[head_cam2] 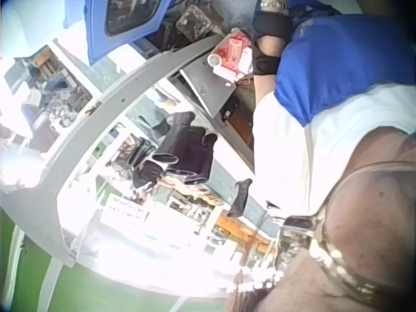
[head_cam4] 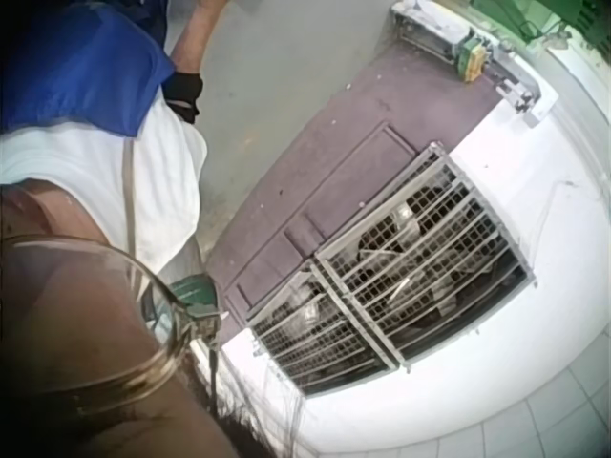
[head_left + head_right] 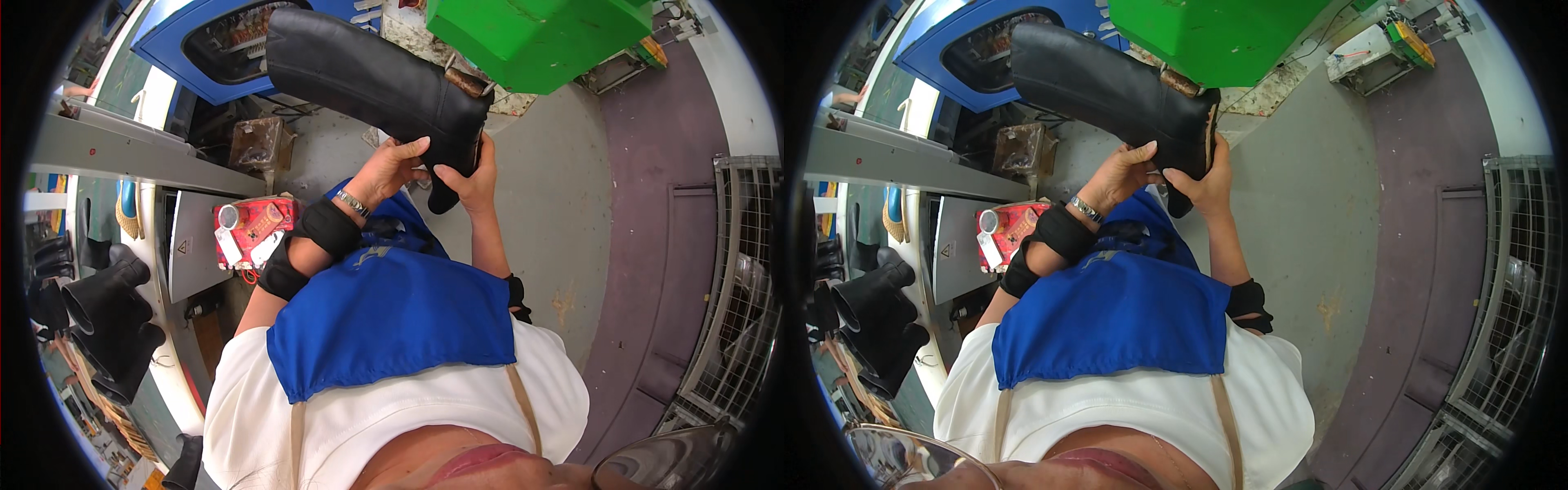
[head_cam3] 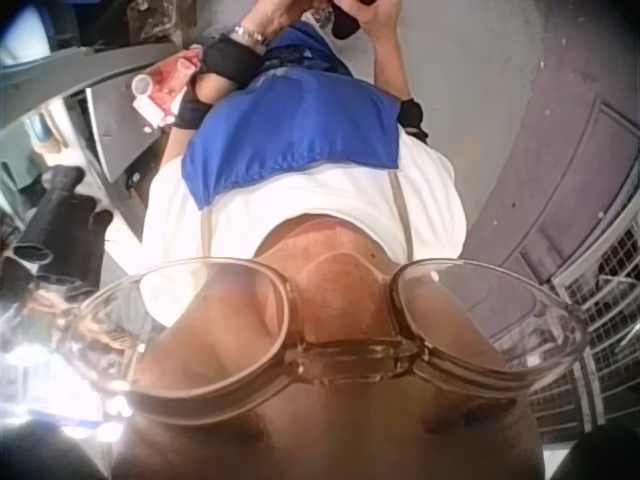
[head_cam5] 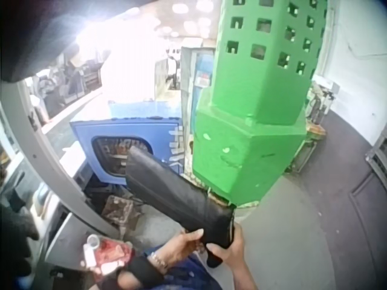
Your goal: Inspecting, trimming, and cleaning rubber boots on a production line to prepare them for final packaging.
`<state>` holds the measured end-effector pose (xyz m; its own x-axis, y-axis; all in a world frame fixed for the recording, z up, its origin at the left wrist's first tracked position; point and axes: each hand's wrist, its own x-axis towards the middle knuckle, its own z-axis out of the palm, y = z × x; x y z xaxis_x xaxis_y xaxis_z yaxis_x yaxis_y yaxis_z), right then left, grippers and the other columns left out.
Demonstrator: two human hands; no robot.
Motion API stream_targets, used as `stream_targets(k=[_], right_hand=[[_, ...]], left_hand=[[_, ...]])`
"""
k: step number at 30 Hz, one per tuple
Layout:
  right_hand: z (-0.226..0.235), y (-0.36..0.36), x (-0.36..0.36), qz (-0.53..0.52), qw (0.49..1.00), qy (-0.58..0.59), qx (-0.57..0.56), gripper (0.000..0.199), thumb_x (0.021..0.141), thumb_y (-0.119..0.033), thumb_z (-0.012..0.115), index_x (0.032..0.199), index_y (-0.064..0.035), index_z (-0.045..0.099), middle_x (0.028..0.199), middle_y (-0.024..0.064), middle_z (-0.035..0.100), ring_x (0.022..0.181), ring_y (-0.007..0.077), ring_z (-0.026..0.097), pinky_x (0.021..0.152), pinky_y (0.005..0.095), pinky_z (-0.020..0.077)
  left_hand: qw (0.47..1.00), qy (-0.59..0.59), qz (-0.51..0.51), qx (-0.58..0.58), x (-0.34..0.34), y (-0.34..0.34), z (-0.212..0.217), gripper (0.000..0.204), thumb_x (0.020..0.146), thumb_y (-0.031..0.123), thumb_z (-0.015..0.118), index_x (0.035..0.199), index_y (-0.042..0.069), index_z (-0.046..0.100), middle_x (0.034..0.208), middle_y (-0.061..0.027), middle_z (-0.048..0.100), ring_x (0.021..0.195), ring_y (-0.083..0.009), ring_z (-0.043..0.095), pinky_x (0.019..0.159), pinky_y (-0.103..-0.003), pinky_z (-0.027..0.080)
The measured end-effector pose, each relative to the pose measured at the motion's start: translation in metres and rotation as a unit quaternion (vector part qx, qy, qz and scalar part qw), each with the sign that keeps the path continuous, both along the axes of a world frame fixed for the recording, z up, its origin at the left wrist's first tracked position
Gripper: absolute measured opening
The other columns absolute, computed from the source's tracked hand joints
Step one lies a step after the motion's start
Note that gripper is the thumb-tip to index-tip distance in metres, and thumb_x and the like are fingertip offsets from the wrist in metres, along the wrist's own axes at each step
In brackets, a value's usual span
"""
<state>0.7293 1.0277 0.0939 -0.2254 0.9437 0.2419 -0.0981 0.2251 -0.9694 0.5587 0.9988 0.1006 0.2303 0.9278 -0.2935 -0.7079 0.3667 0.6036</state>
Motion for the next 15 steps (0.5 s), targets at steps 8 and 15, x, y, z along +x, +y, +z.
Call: stream_targets(k=[8, 15], right_hand=[[-0.0006, -0.0007, -0.0003, -0.005, 1.0, -0.009, 0.0, 0.09, 0.062, -0.027, 0.082, 0.13, 0.0066, 0.036, 0.116, 0.0164, 0.056, 0.105, 0.0222, 0.057, 0.092, 0.0338, 0.0453], [0.0007, 0.0014, -0.0004, -0.007, 1.0, -0.004, 0.003, 0.09, 0.061, -0.027, 0.082, 0.13, 0.007, 0.036, 0.116, 0.0166, 0.056, 0.104, 0.0224, 0.057, 0.091, 0.0336, 0.0459]], left_hand=[[1.0, 0.006, 0.008, -0.009, -0.0004, -0.0008, -0.0015, 0.043, 0.084, 0.024, 0.071, 0.121, 0.01, 0.055, 0.114, -0.0049, 0.062, 0.101, -0.0222, 0.059, 0.076, -0.041, 0.05], [1.0, 0.004, -0.007, -0.007, -0.0013, 0.0023, -0.0021, 0.042, 0.085, 0.024, 0.071, 0.121, 0.011, 0.055, 0.114, -0.0046, 0.062, 0.102, -0.0225, 0.059, 0.076, -0.041, 0.05]])
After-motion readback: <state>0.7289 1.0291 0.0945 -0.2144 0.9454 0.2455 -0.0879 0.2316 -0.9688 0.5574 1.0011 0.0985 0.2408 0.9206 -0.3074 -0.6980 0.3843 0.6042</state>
